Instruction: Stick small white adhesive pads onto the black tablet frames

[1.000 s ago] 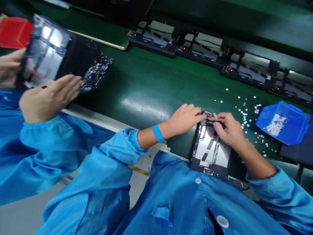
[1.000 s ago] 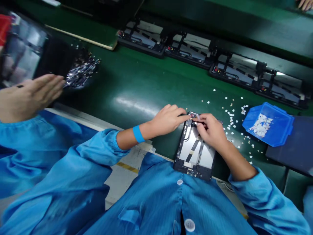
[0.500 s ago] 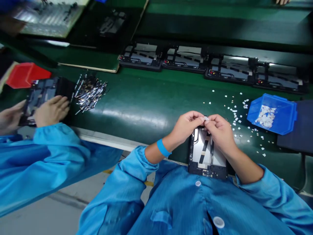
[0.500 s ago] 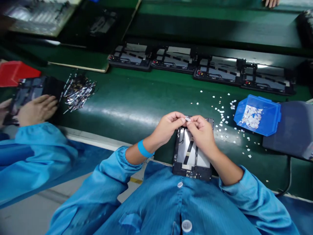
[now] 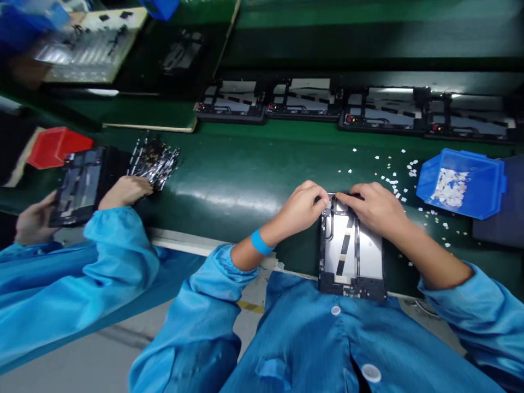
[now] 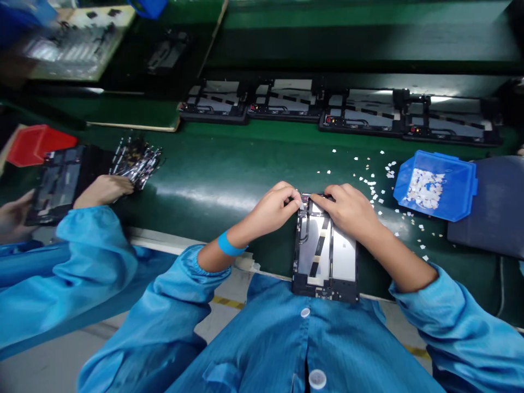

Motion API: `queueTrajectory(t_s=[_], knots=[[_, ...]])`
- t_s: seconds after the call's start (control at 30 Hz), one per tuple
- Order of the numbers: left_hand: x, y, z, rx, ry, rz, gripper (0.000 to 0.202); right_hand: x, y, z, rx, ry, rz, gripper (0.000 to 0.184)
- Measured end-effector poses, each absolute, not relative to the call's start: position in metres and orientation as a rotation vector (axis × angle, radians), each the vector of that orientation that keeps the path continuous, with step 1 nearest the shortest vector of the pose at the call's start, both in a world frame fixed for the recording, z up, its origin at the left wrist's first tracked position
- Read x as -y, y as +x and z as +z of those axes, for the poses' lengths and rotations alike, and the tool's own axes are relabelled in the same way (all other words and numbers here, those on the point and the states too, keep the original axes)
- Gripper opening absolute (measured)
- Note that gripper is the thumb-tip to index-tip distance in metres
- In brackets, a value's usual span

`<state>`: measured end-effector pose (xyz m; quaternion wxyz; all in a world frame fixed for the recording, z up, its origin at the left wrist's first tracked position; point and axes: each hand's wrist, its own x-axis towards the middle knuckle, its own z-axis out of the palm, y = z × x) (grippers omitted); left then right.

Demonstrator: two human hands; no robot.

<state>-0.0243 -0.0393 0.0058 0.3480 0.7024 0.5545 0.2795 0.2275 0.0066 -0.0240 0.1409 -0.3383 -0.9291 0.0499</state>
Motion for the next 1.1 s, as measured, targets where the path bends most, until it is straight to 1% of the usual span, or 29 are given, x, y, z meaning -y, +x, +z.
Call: queueTrajectory(t_s=[0.17,0.33,0.53,0.87,1.1], knots=[[0.027,-0.014,-0.001,-1.475,1.855,0.665,0.014,-0.013,0.227,-0.025,2.824,-0.874,-0.015,0.039],[0.013,-0.013,-0.008,-1.503,1.878,0.632,0.016,-0.015,0.228,-0.019,2.875,-0.796,0.007,0.041],[0.006,-0.006,-0.014,-1.496,1.854,0.554,0.019,-0.016,0.228,-0.020,2.886,-0.793,-0.044,0.041],[0.009,-0.002,-0.014,-1.577,1.896,0.540,0.016,-0.016,0.227,-0.020,2.828,-0.754,-0.004,0.040],[0.011,0.001,-0.015,-1.598,1.925,0.539,0.015,-0.017,0.228,-0.019,2.859,-0.698,-0.139,0.038]])
